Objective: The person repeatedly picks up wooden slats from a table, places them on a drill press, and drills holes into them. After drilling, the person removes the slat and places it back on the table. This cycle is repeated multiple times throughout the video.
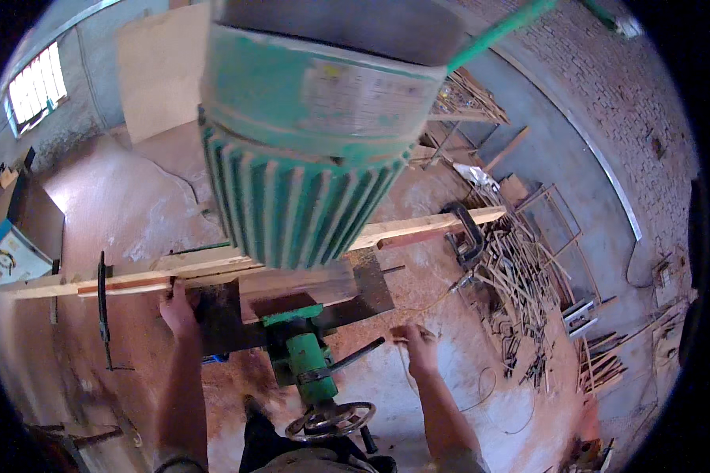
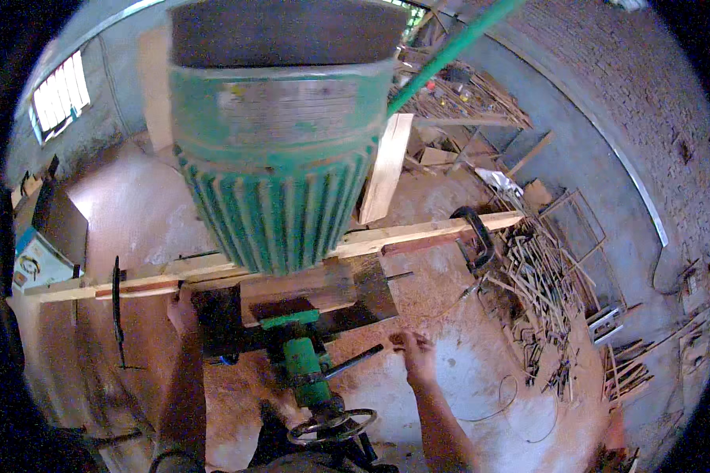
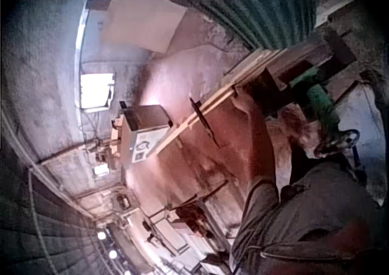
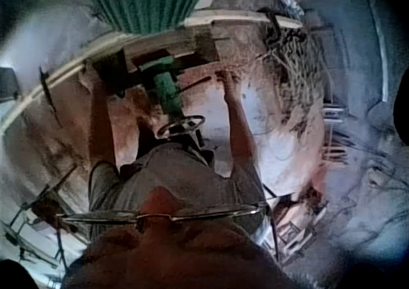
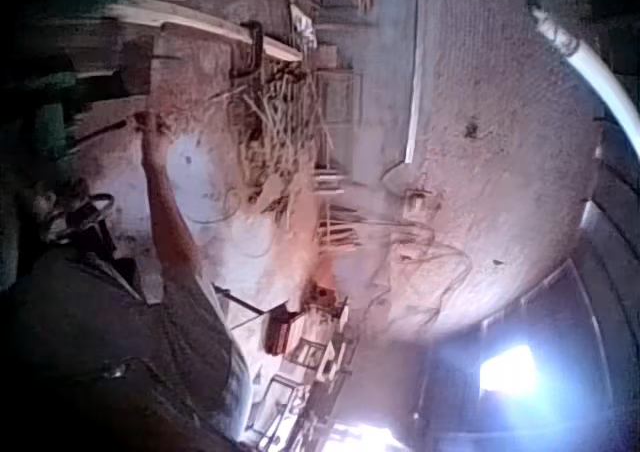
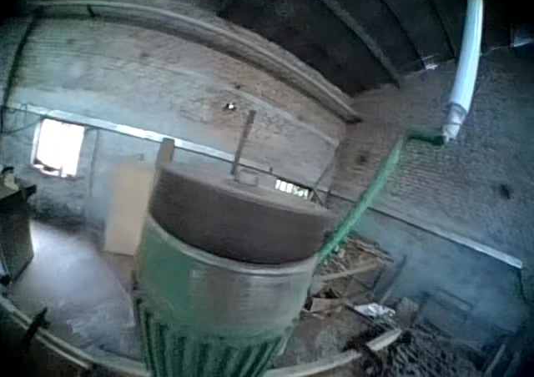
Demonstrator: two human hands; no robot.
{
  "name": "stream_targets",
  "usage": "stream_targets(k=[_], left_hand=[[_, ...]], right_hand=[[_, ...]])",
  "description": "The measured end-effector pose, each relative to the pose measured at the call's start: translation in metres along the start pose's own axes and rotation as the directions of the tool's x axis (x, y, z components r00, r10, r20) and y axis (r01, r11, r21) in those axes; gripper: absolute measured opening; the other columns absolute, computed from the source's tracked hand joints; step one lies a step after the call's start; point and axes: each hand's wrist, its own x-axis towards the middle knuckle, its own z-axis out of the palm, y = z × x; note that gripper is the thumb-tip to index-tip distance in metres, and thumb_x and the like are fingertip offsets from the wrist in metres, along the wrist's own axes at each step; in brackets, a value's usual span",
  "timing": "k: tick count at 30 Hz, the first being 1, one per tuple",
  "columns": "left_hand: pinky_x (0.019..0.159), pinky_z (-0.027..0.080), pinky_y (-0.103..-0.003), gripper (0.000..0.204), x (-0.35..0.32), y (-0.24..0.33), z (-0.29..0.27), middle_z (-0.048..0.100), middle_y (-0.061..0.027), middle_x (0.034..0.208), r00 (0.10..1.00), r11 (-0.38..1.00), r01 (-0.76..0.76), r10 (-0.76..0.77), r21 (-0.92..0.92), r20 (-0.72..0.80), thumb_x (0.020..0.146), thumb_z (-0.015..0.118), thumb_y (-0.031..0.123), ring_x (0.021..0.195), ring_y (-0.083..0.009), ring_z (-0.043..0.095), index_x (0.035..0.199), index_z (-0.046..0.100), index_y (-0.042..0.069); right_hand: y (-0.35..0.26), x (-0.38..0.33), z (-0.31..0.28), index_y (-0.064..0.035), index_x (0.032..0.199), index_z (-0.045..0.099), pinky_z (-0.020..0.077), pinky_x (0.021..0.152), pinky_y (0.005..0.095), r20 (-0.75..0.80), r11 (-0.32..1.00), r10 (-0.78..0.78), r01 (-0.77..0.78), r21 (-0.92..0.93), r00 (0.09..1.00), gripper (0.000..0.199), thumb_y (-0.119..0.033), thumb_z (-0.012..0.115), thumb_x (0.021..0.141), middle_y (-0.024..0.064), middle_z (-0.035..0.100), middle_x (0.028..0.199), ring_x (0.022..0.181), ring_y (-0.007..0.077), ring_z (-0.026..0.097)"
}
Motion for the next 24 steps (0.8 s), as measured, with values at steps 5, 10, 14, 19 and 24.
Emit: stream_targets(k=[5,10,14,19,24], left_hand=[[0.057,0.049,-0.028,0.017,-0.007,-0.004,0.031,0.063,-0.0034,0.078,0.981,0.998,0.058,-0.062,0.027,0.184,0.085,0.063,0.015,0.066,-0.0125,0.058,0.095,0.061,0.001],[0.063,0.047,-0.030,0.020,-0.005,-0.021,0.060,0.063,-0.0036,0.071,0.841,0.910,-0.327,0.156,0.256,0.517,0.082,0.064,0.018,0.068,-0.0098,0.056,0.080,0.064,-0.002],[0.071,0.049,-0.032,0.026,-0.007,-0.030,0.083,0.069,-0.0094,0.081,0.805,0.867,-0.418,0.215,0.272,0.552,0.082,0.066,0.024,0.074,-0.0152,0.063,0.090,0.067,-0.001],[0.074,0.051,-0.038,0.029,-0.018,-0.032,0.103,0.071,-0.0143,0.090,0.797,0.912,-0.397,0.288,0.102,0.531,0.083,0.067,0.029,0.081,-0.0263,0.068,0.096,0.068,0.003],[0.070,0.051,-0.043,0.021,-0.022,-0.028,0.099,0.067,-0.0185,0.084,0.811,0.739,-0.489,0.187,0.464,0.555,0.084,0.063,0.025,0.079,-0.0366,0.065,0.089,0.069,0.006]], right_hand=[[0.054,-0.022,-0.041,0.0035,0.088,0.063,0.0551,0.064,0.0323,-0.122,0.950,0.222,-0.186,0.251,0.967,0.033,-0.027,0.052,0.097,0.0153,0.068,0.084,0.070,0.0218,0.066],[0.060,-0.025,-0.028,0.0041,0.092,0.061,0.0552,0.066,0.0325,-0.076,0.931,0.251,-0.219,0.294,0.965,0.029,-0.024,0.055,0.096,0.0148,0.068,0.087,0.074,0.0220,0.066],[0.054,-0.017,-0.025,0.0032,0.094,0.061,0.0553,0.071,0.0348,-0.004,0.910,0.267,-0.251,0.329,0.964,0.026,-0.022,0.055,0.096,0.0141,0.067,0.090,0.078,0.0218,0.065],[0.060,-0.028,-0.012,0.0002,0.098,0.060,0.0552,0.074,0.0374,-0.018,0.861,0.259,-0.223,0.456,0.966,0.024,-0.023,0.054,0.097,0.0151,0.066,0.099,0.086,0.0235,0.065],[0.037,-0.029,0.015,-0.0055,0.100,0.059,0.0478,0.088,0.0465,0.347,0.278,0.446,-0.496,0.823,0.825,0.041,-0.044,0.044,0.099,0.0155,0.064,0.105,0.098,0.0306,0.061]])
